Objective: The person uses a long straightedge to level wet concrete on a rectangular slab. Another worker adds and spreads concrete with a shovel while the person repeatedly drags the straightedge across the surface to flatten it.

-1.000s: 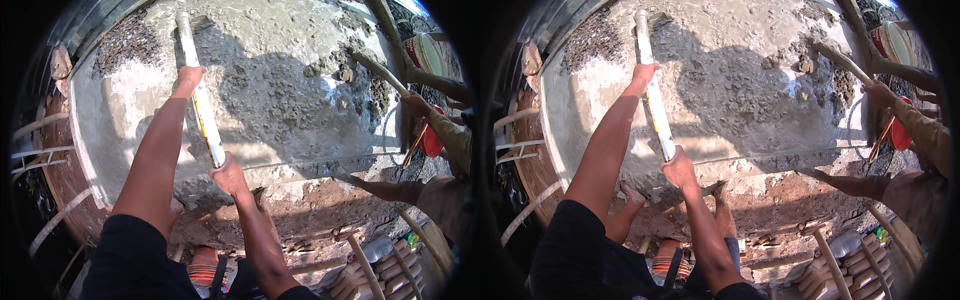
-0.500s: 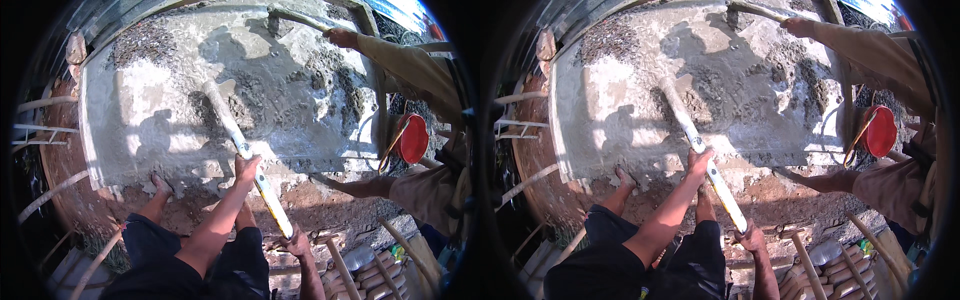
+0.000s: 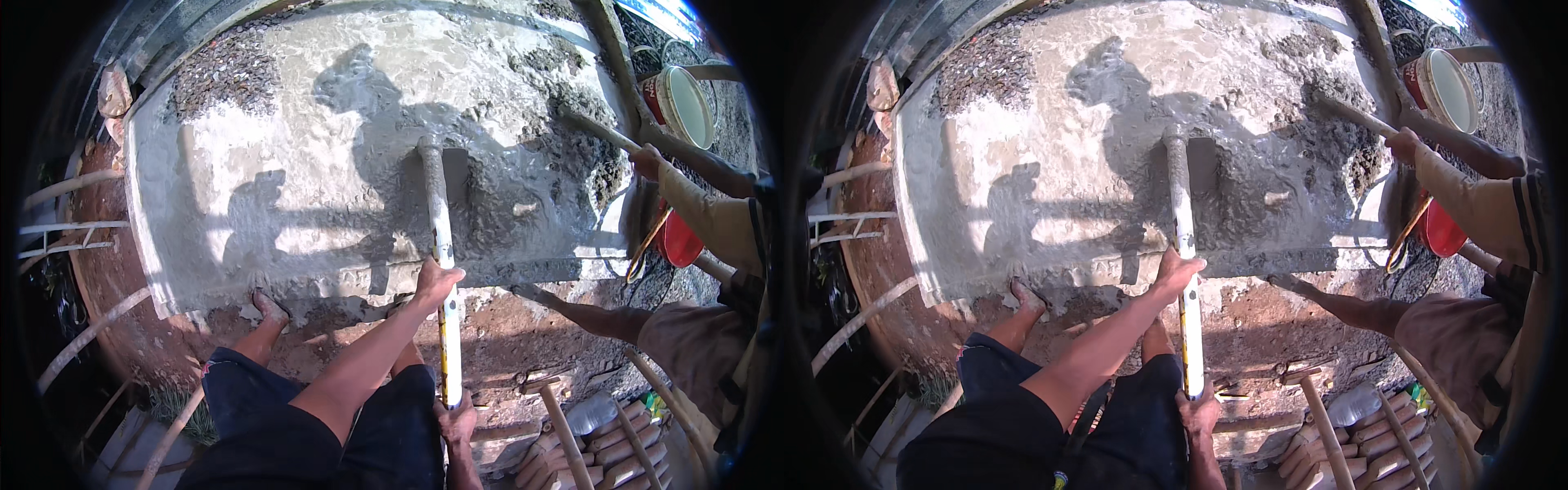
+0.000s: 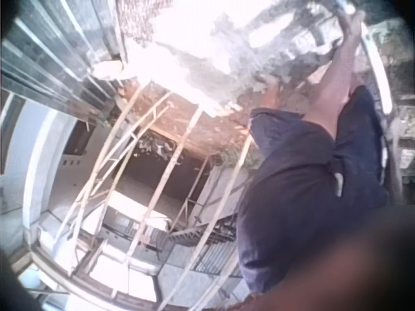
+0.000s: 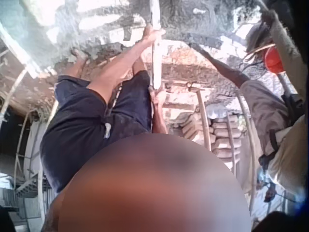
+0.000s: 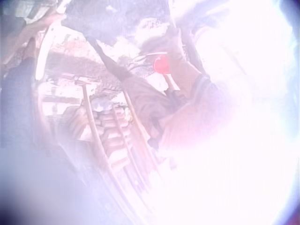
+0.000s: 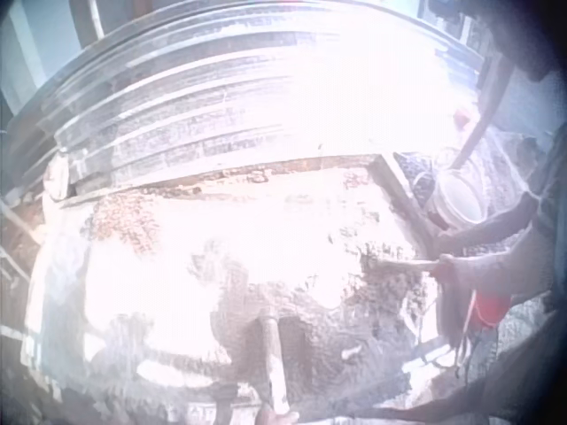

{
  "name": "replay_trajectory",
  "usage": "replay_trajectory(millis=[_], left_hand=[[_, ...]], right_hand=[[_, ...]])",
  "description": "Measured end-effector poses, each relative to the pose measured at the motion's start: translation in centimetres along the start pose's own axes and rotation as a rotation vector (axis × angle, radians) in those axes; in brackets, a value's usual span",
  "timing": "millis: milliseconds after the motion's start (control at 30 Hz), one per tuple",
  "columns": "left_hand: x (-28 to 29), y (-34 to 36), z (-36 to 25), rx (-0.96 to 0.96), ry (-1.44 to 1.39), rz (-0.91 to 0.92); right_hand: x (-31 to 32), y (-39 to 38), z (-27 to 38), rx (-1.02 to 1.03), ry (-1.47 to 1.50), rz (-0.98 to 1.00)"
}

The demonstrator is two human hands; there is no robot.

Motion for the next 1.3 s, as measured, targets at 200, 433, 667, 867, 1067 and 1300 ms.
replay_trajectory(millis=[200,433,667,867,1067,1300], left_hand=[[4.4,15.0,-11.1,-0.062,0.150,-0.040],[14.0,27.5,-28.2,-0.365,0.219,-0.193],[19.2,28.1,-22.5,-0.173,0.368,-0.227],[15.2,18.1,-10.2,-0.074,0.458,-0.287],[12.6,3.7,-0.9,0.211,0.030,-0.142],[8.9,-15.6,3.0,0.048,-0.146,-0.231]], right_hand=[[-1.4,9.6,16.0,0.234,0.025,-0.111],[-7.5,22.0,32.4,0.608,0.215,-0.039],[-15.2,20.3,30.8,0.478,0.159,0.189],[-9.4,9.9,17.8,0.278,0.088,0.227],[-4.5,3.4,6.0,0.222,-0.207,0.251],[0.1,-4.4,-9.5,0.267,-0.312,0.091]])
Point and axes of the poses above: each hand's wrist, its own y-axis towards the middle knuckle, its own x-axis out of the back of the hand, z = x × y, the point moved 5 cm from there along y, towards the middle knuckle, and after that the axes turned 4 degrees about y, right-handed, at the moved point
